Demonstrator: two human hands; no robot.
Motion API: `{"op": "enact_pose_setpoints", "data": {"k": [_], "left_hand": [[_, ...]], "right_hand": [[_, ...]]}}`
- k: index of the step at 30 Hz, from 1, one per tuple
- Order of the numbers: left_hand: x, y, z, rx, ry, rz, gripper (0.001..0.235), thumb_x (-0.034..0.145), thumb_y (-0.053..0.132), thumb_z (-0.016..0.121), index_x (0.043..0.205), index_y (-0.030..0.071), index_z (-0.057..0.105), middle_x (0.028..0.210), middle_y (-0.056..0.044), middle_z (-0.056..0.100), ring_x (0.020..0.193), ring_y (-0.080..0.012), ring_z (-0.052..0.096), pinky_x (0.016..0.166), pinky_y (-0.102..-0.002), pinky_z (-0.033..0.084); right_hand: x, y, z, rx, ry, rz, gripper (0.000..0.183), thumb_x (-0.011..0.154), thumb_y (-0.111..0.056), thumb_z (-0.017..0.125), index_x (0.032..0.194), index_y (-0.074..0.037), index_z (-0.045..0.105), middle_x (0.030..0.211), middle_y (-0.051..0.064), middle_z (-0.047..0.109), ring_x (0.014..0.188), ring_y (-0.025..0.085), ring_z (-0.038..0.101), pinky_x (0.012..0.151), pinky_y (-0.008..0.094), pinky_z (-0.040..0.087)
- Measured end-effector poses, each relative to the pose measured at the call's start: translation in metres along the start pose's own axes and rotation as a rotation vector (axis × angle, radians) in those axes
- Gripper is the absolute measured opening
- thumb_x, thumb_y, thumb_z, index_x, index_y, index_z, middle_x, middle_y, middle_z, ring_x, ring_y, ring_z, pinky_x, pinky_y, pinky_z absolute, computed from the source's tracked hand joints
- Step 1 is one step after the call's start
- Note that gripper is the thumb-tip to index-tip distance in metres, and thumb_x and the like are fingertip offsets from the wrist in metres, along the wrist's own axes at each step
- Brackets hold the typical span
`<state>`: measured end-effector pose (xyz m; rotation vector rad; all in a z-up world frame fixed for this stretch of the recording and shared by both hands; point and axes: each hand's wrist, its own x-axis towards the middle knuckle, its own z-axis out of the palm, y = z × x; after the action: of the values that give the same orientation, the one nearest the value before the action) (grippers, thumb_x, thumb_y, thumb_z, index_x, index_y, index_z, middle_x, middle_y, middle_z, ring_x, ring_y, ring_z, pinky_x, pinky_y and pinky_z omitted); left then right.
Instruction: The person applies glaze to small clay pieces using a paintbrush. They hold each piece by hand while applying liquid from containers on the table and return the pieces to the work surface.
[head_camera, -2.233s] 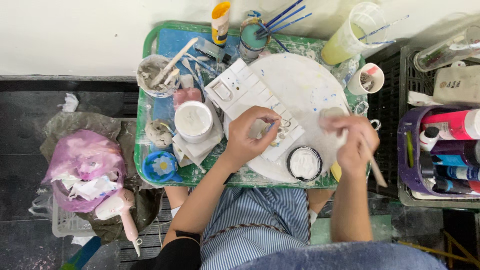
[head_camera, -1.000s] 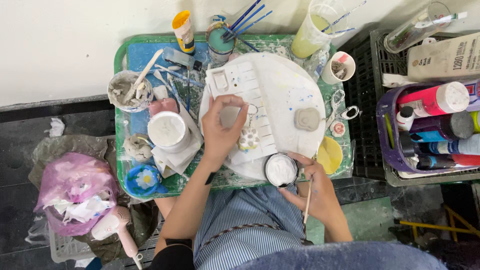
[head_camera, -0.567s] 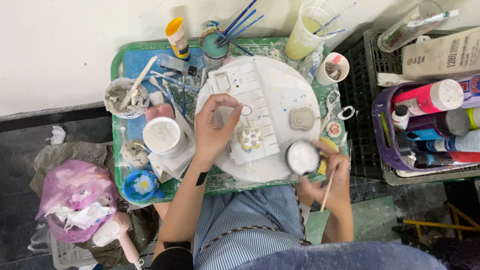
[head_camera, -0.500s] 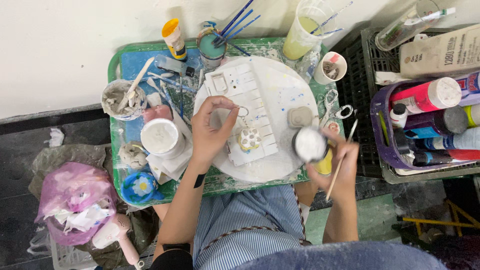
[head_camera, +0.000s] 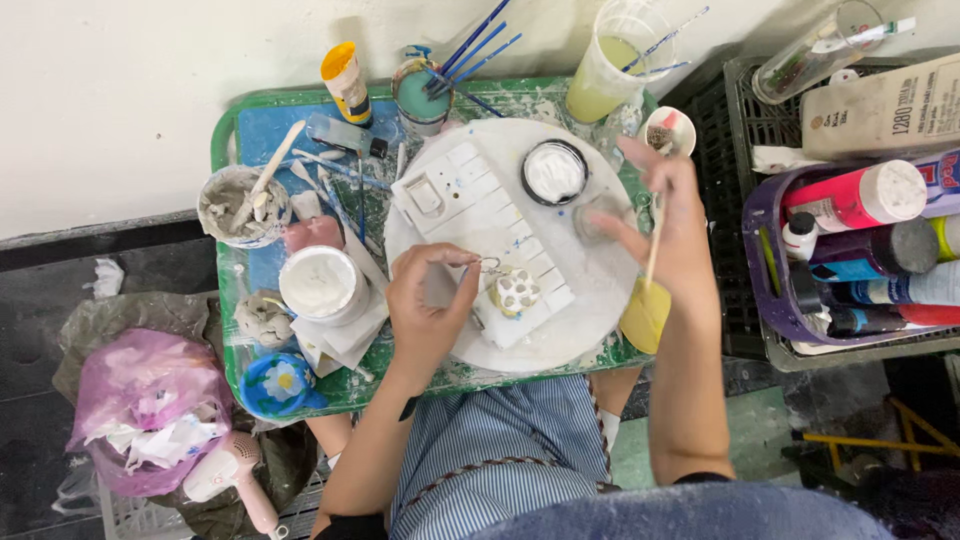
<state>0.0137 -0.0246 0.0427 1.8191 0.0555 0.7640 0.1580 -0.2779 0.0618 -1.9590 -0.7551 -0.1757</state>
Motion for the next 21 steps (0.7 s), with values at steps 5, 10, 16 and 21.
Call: {"op": "enact_pose_setpoints", "data": {"k": [5, 10, 16, 21], "left_hand": [[0.022, 0.005, -0.005, -0.014, -0.208, 0.047, 0.02, 0.087, 0.001, 0.079, 0.103, 0.008, 0.068, 0.101, -0.003, 0.073, 0.089, -0.017, 0.068, 0.083, -0.03, 0.052], [0.03, 0.003, -0.001, -0.06, -0.345, -0.065, 0.019, 0.086, 0.004, 0.079, 0.103, 0.009, 0.07, 0.099, -0.003, 0.074, 0.08, -0.0161, 0.067, 0.068, -0.03, 0.05], [0.027, 0.003, 0.01, 0.0, -0.284, 0.101, 0.022, 0.086, 0.002, 0.08, 0.103, 0.01, 0.07, 0.098, -0.002, 0.071, 0.083, -0.0186, 0.066, 0.077, -0.033, 0.053], [0.014, 0.01, 0.014, 0.126, -0.246, 0.2, 0.027, 0.082, 0.001, 0.081, 0.104, 0.012, 0.069, 0.101, 0.0, 0.074, 0.088, -0.0199, 0.068, 0.083, -0.034, 0.048]], "right_hand": [[-0.106, -0.024, 0.073, 0.333, 0.647, 0.068, 0.024, 0.11, -0.021, 0.063, 0.106, -0.011, 0.042, 0.101, 0.009, 0.064, 0.079, 0.008, 0.054, 0.071, 0.019, 0.043], [-0.114, -0.012, 0.082, 0.456, 0.614, 0.127, 0.016, 0.119, -0.025, 0.044, 0.114, -0.009, 0.045, 0.097, 0.011, 0.064, 0.081, 0.013, 0.056, 0.075, 0.027, 0.048], [-0.092, 0.001, 0.055, 0.398, 0.72, 0.082, 0.025, 0.119, -0.026, 0.039, 0.129, -0.005, 0.047, 0.099, 0.01, 0.063, 0.083, 0.015, 0.055, 0.078, 0.027, 0.049], [-0.137, 0.002, 0.077, 0.529, 0.834, 0.003, 0.049, 0.128, -0.036, 0.035, 0.093, -0.006, 0.051, 0.074, 0.0, 0.052, 0.057, 0.006, 0.047, 0.056, 0.019, 0.041]]}}
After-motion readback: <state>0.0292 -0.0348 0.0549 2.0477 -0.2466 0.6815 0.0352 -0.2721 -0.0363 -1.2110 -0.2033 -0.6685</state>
